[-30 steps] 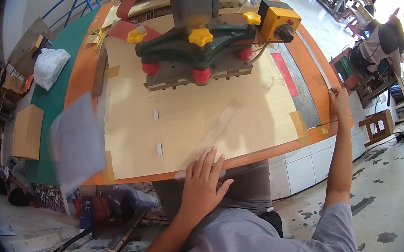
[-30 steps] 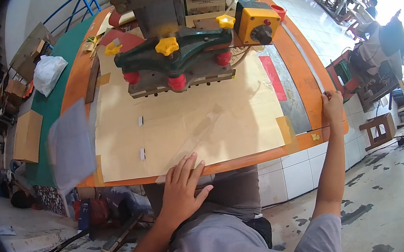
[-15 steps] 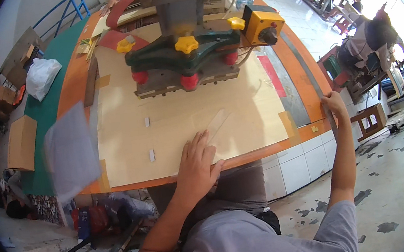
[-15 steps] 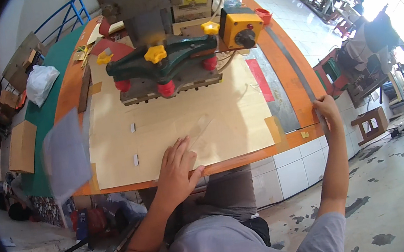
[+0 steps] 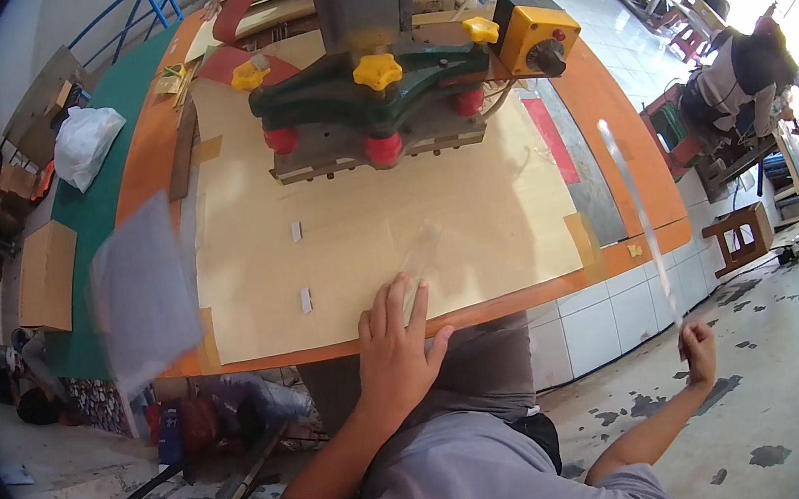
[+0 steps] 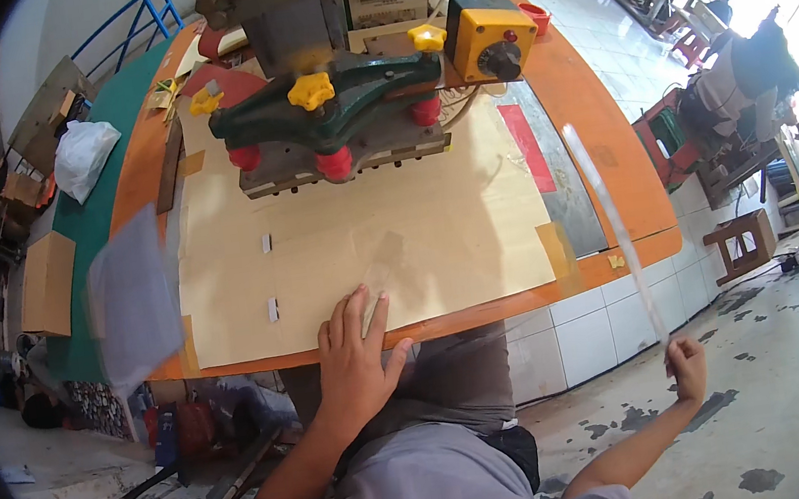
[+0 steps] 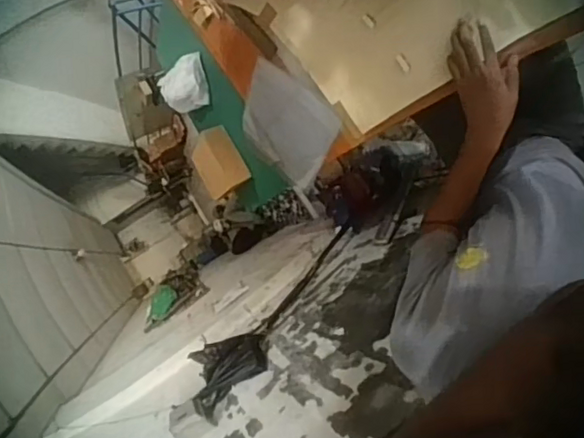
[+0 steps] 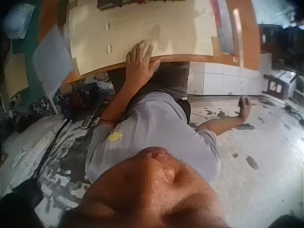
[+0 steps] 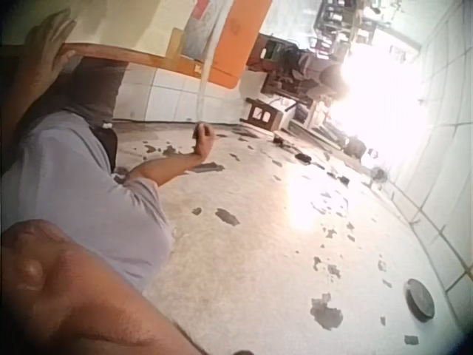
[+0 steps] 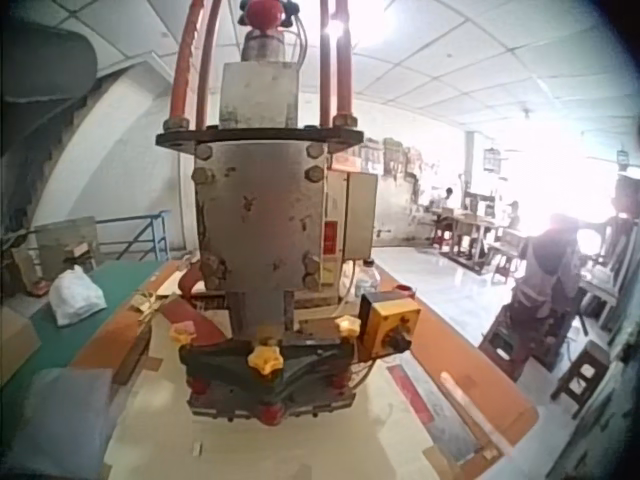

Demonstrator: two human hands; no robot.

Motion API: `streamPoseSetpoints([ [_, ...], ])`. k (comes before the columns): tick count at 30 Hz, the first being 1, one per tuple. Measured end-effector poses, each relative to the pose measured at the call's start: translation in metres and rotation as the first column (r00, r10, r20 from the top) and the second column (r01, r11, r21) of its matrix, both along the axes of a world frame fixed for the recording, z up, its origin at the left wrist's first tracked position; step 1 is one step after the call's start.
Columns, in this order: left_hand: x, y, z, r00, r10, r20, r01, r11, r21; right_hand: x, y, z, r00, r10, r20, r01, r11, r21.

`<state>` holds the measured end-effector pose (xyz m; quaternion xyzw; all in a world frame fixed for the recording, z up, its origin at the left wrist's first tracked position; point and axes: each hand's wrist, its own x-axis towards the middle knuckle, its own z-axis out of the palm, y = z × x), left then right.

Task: The person positions a clear plastic sheet on a workbench under a heat press, uses a ruler to align it, and lowers the press head onto the material several times.

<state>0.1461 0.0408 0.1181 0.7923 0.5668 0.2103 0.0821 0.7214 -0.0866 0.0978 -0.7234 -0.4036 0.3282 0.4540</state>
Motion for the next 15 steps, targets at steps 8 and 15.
streamPoseSetpoints([
  [8, 0.021, 0.007, 0.004, 0.995, 0.085, -0.057, -0.087, 0.996, -0.03, -0.058, 0.058, 0.024, 0.951, 0.296, -0.091, -0.309, 0.926, -0.215],
  [15, 0.013, 0.021, 0.005, 0.998, -0.048, -0.033, 0.05, 0.998, 0.045, -0.083, 0.13, 0.072, 0.891, 0.414, 0.184, -0.319, 0.861, -0.396],
])
